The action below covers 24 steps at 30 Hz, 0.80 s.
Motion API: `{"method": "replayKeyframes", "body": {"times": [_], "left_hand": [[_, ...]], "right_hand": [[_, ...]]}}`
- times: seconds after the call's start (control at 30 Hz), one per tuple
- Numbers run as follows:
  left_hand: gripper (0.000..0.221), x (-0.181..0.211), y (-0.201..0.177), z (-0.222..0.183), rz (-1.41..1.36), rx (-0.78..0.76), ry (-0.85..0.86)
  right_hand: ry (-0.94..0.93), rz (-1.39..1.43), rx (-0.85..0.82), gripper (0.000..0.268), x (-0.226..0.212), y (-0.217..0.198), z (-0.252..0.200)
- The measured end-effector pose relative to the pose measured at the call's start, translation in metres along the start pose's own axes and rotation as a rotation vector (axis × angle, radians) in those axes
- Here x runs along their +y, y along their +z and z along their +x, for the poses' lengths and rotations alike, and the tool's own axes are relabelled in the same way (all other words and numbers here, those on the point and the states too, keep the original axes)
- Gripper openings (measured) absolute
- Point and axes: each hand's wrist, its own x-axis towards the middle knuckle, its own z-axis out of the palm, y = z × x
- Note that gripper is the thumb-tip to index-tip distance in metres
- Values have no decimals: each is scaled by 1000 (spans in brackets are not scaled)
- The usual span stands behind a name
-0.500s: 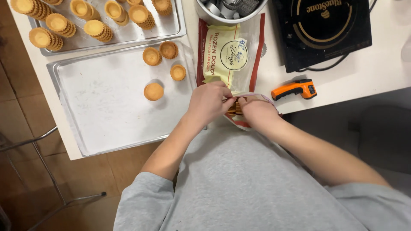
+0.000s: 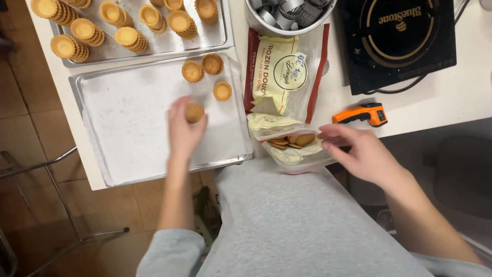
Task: Organizing and putting away bakery supplies including tart shells and frozen dough bags.
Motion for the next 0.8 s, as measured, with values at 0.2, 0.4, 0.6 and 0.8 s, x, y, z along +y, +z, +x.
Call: {"method": "replayKeyframes", "body": {"times": [0.2,0.4,0.6,0.8], "left_hand": [[125,-28,-2,26,320,-286,-114],[88,-30,23,32,390,-338,-84],[74,-30,32,33,399,-344,-60],[71,-3,18,31,426,-345,-180]], "right_hand": [[3,-18,149,33,-13,-2,3],[-112,50,213,29,0,0,0],[12,164,151,29,-2,15,3],[-250,58,168,28,13,20,5]]}}
